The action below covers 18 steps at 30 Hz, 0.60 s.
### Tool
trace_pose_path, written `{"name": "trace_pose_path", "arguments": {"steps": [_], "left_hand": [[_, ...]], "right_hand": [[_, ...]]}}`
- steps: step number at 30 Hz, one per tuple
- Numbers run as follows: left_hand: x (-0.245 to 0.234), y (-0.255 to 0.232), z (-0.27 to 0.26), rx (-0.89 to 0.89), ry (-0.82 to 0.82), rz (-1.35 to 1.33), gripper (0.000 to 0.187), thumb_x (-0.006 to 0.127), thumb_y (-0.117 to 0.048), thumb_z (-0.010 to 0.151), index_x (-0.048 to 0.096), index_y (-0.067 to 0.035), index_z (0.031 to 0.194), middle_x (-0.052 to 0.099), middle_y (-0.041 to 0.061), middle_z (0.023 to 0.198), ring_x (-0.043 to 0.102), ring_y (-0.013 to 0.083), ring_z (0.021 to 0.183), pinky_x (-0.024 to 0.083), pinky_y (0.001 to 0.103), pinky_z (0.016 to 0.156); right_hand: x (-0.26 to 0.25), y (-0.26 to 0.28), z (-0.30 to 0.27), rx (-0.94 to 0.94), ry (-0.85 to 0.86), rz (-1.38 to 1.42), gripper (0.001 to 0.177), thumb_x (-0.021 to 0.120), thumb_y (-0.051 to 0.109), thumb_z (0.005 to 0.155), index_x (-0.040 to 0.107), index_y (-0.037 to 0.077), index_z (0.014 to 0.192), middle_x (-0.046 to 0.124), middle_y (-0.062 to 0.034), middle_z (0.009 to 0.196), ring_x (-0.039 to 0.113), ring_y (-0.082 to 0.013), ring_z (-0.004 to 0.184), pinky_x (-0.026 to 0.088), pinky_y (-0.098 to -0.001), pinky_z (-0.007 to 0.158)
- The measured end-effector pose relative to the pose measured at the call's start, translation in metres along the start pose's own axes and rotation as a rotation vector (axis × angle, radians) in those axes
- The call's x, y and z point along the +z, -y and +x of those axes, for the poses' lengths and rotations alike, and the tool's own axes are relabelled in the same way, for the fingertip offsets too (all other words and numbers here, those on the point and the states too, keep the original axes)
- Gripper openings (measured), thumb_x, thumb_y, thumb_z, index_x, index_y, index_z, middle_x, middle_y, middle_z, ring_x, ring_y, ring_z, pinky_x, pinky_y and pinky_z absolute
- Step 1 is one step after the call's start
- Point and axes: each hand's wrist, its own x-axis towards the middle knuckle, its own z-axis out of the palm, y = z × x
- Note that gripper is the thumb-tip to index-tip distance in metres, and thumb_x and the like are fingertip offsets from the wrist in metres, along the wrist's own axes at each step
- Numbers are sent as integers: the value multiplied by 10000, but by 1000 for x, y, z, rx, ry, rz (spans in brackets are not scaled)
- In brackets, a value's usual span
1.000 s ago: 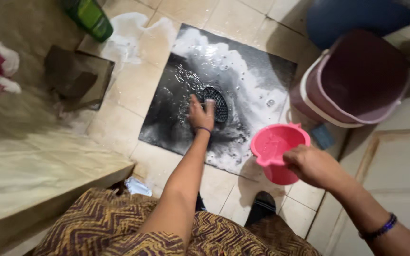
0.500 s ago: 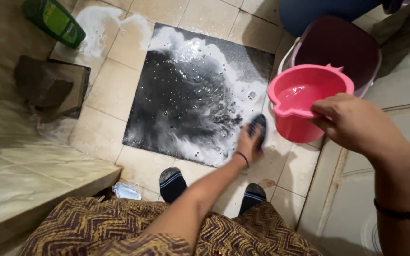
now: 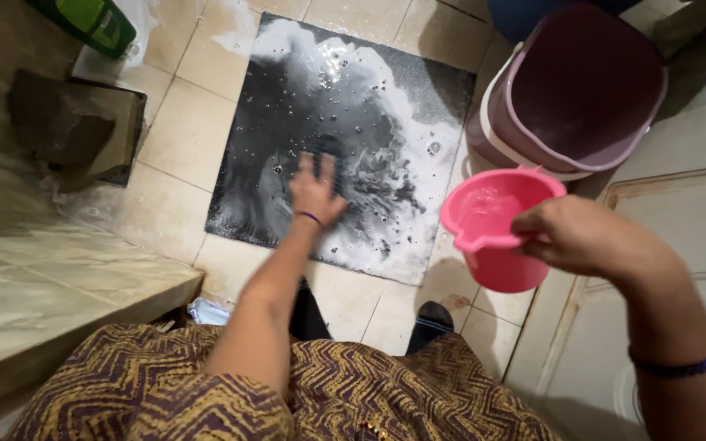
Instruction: The person scrubs a dark rectangular mat on a tiled floor using a handheld brush and soapy water. They repeatedly apply the brush across the surface, pour water from a pink pitcher and a larger bucket to rinse it, and wipe the mat with their hands.
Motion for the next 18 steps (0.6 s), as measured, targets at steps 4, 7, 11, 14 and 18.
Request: {"name": "trace_pose_path", "arguments": {"steps": [4, 7, 11, 14, 18], "left_hand": [[-25, 50, 8, 41, 168, 169, 1004, 631, -636, 849, 57, -332, 1615, -29, 271, 1670, 164, 492, 1494, 112, 668, 1162], [-1, 55, -9, 526, 465, 392, 993, 459, -733, 909, 9, -224, 1634, -104, 179, 1691, -107, 420, 1550, -114, 716, 1145], [59, 18, -71, 1024, 162, -33, 785, 369, -692, 921, 268, -282, 1584, 89, 183, 1696, -70, 490, 1542, -81, 712, 1166], [78, -56, -75, 1032, 528, 175, 688, 412, -678, 995, 323, -316, 1574, 103, 118, 1746, -18, 409, 1595, -50, 744, 1194], [60, -132, -57, 952, 573, 230, 923, 507, -687, 887, 195, -235, 1629, 87, 75, 1708, -31, 357, 1570, -60, 772, 1133]], "right_hand": [[25, 3, 16, -76, 101, -58, 175, 697, 196, 834, 797, 178, 977, 777, -89, 812, 745, -252, 753, 598, -400, 744], [53, 8, 30, -134, 135, -46, 163, 714, 185, 802, 789, 172, 946, 763, -96, 855, 745, -273, 789, 590, -409, 752], [94, 18, 52, -209, 160, -18, 121, 733, 208, 799, 777, 145, 892, 749, -116, 848, 713, -319, 806, 554, -439, 742], [112, 16, 69, -249, 246, 8, 108, 726, 171, 773, 759, 113, 858, 742, -132, 831, 705, -329, 805, 549, -452, 712], [119, 11, 79, -305, 295, 33, 162, 746, 231, 794, 736, 100, 888, 724, -158, 835, 687, -363, 805, 535, -467, 722]]}}
